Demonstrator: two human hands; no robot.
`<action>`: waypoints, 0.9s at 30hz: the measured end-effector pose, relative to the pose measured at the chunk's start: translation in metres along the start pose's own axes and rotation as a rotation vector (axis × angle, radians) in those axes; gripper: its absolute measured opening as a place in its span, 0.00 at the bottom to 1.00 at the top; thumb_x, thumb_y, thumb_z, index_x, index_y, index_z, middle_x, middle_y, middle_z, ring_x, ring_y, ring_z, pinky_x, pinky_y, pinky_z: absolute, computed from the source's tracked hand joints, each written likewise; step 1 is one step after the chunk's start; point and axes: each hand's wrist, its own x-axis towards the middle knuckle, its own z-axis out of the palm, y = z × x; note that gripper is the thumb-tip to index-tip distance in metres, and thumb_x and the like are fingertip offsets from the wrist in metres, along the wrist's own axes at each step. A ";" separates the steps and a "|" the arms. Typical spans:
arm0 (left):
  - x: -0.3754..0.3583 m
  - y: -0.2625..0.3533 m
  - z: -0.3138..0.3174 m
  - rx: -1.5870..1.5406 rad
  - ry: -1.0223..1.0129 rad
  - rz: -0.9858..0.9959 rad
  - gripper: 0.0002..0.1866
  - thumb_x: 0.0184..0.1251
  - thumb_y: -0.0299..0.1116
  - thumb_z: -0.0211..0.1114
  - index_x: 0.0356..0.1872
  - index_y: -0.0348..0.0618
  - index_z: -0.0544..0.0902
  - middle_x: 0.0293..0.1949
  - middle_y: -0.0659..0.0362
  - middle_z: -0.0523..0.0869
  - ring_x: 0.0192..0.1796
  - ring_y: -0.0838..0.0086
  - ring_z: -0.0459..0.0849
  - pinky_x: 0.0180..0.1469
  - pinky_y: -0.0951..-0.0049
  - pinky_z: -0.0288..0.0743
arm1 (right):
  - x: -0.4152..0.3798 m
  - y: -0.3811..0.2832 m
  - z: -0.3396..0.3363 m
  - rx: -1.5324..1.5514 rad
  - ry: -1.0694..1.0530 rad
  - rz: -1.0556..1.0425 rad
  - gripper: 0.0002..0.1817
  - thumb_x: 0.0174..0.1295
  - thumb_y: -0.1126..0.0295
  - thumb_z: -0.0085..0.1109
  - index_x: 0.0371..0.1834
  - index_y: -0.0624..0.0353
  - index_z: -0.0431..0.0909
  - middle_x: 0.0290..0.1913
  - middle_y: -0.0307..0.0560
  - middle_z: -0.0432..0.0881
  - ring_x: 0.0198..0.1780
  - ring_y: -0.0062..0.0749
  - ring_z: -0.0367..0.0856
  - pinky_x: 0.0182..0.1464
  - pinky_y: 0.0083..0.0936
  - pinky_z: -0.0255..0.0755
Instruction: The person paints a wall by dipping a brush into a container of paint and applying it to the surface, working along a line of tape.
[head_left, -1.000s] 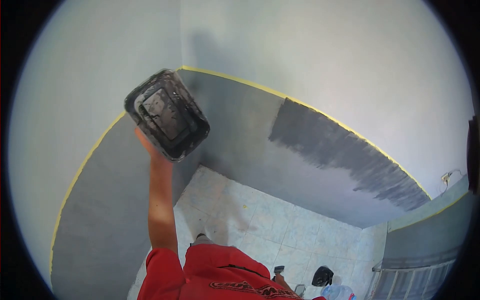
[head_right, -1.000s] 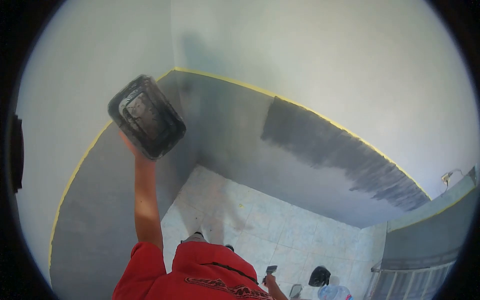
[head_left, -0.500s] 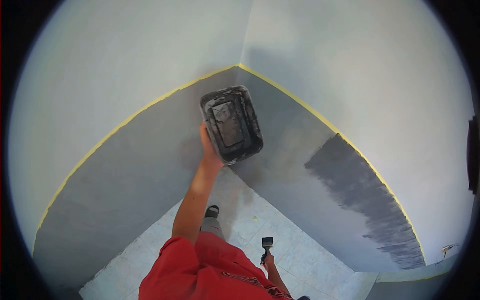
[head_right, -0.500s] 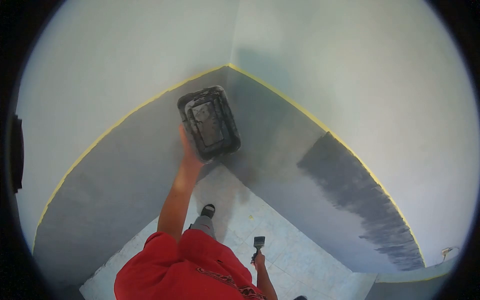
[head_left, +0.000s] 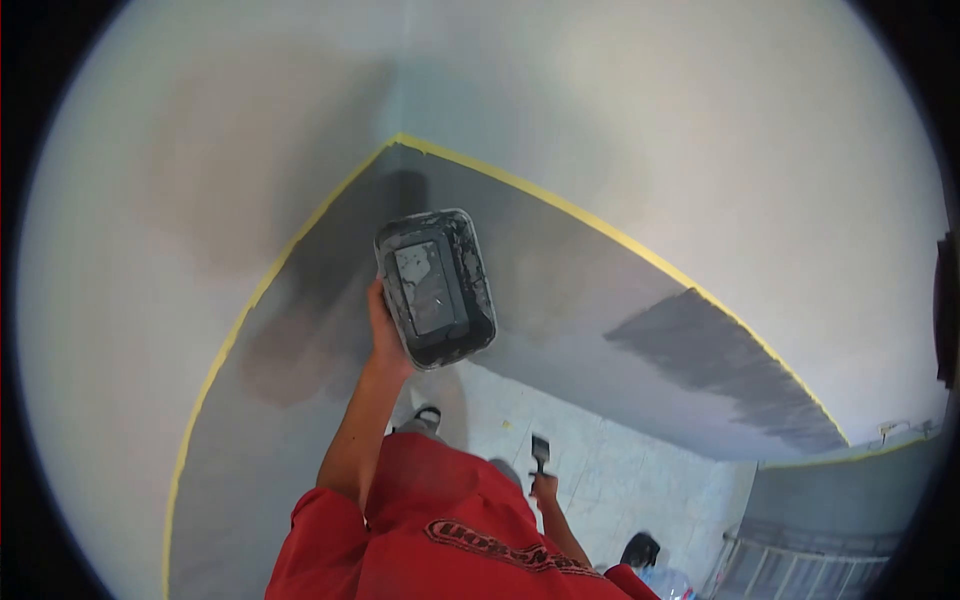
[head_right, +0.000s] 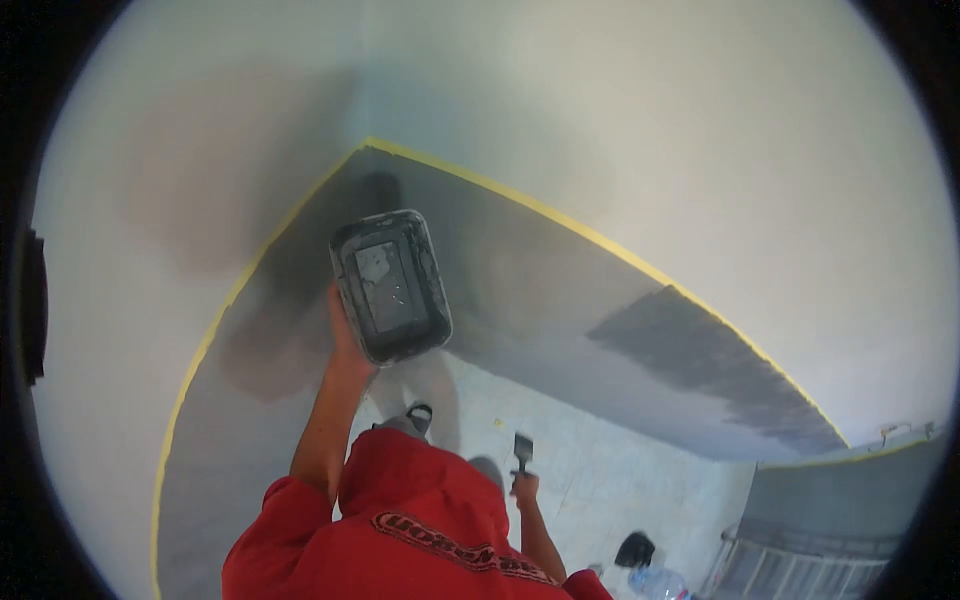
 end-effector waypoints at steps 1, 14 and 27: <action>0.005 -0.001 -0.006 0.025 0.048 -0.036 0.36 0.75 0.63 0.40 0.68 0.44 0.73 0.61 0.53 0.81 0.61 0.61 0.82 0.62 0.56 0.78 | -0.008 -0.015 0.010 0.023 -0.014 -0.057 0.10 0.60 0.66 0.64 0.31 0.65 0.82 0.18 0.39 0.72 0.15 0.24 0.69 0.16 0.26 0.67; 0.059 0.000 -0.033 0.262 0.057 -0.148 0.33 0.77 0.60 0.47 0.66 0.41 0.74 0.59 0.55 0.82 0.59 0.67 0.82 0.62 0.64 0.75 | -0.220 -0.335 0.063 -0.026 0.044 -0.600 0.17 0.72 0.68 0.56 0.60 0.64 0.77 0.17 0.36 0.73 0.18 0.18 0.68 0.22 0.20 0.61; 0.073 -0.050 -0.058 0.413 0.064 -0.531 0.30 0.74 0.60 0.54 0.61 0.44 0.78 0.53 0.58 0.85 0.54 0.71 0.83 0.61 0.70 0.74 | -0.270 -0.391 0.080 -0.417 0.081 -0.792 0.19 0.60 0.78 0.66 0.56 0.59 0.83 0.21 0.46 0.78 0.21 0.21 0.71 0.26 0.22 0.65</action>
